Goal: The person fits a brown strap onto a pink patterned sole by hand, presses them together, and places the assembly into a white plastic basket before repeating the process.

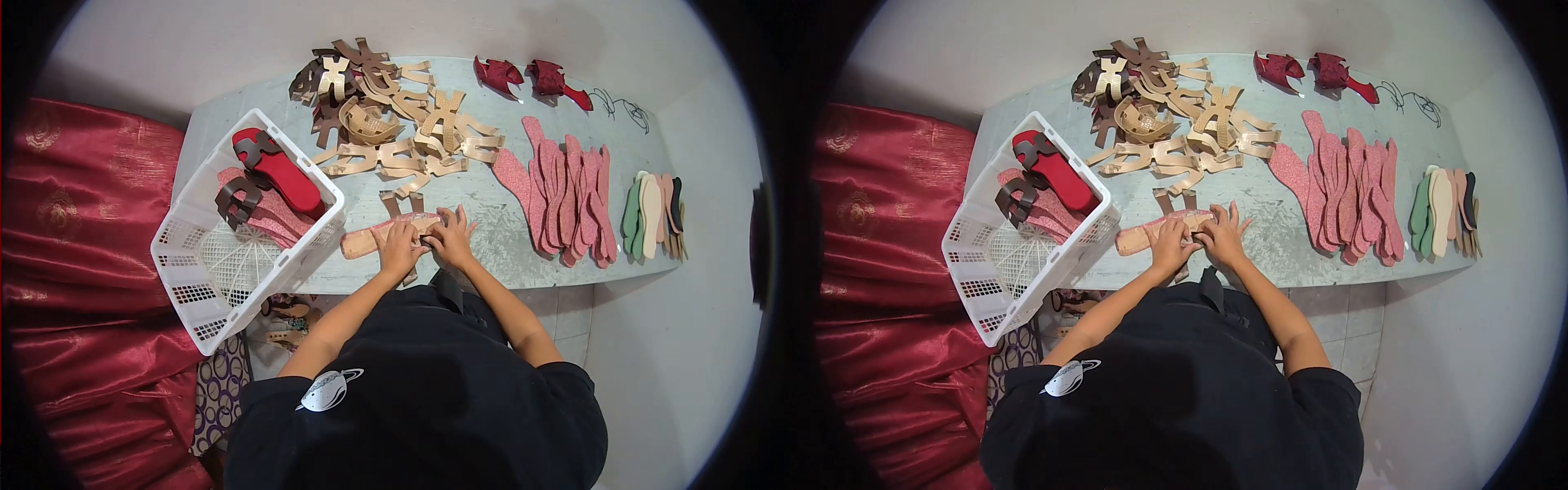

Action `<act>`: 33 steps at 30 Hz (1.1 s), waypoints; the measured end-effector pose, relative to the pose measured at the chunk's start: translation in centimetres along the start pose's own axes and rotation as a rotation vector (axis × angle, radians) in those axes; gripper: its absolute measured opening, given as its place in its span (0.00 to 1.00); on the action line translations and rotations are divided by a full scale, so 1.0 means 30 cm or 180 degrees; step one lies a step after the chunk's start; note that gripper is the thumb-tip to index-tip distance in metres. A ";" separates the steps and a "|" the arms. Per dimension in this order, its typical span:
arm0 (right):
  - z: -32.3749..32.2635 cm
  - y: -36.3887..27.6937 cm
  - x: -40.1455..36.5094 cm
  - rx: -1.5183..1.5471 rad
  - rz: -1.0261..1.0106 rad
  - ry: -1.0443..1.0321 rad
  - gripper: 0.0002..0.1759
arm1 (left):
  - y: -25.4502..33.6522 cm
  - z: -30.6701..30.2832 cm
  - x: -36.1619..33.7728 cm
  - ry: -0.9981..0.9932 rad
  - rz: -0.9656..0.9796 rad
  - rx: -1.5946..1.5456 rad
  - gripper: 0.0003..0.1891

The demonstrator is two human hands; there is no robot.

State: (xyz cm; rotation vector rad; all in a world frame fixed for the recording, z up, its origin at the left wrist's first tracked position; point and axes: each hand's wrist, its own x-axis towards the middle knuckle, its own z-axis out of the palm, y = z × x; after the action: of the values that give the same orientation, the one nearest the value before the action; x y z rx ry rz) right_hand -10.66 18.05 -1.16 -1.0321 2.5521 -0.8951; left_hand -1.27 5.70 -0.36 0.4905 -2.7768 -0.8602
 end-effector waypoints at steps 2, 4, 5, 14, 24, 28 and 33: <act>0.008 0.001 -0.001 0.0033 0.0011 0.0015 0.08 | -0.008 -0.013 0.007 -0.0029 0.0019 -0.0184 0.21; 0.011 0.005 0.003 0.0053 -0.0001 0.0026 0.08 | -0.007 -0.019 0.017 -0.0097 -0.0036 -0.0081 0.21; 0.013 0.007 0.003 0.0040 0.0020 0.0029 0.09 | -0.004 -0.021 0.017 -0.0086 -0.0044 -0.0078 0.21; -0.006 -0.013 0.049 -0.0023 0.0873 -0.0072 0.39 | -0.012 -0.010 0.004 0.0134 0.0096 -0.0356 0.23; -0.055 -0.071 0.098 -0.0022 0.1857 -0.0556 0.62 | -0.039 -0.058 0.026 -0.0134 0.0270 -0.0139 0.26; -0.068 -0.083 0.114 -0.0094 0.1993 -0.0672 0.65 | -0.076 -0.079 0.083 -0.0415 0.0202 -0.0221 0.27; -0.065 -0.082 0.128 -0.0210 0.2139 -0.0800 0.68 | -0.163 -0.021 0.181 -0.0687 -0.0331 -0.0784 0.25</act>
State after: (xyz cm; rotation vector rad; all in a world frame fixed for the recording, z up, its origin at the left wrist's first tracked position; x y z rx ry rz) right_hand -12.93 14.87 1.91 -0.2247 2.4531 -0.4616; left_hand -4.89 -0.41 -2.19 0.5299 -2.7959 -1.3317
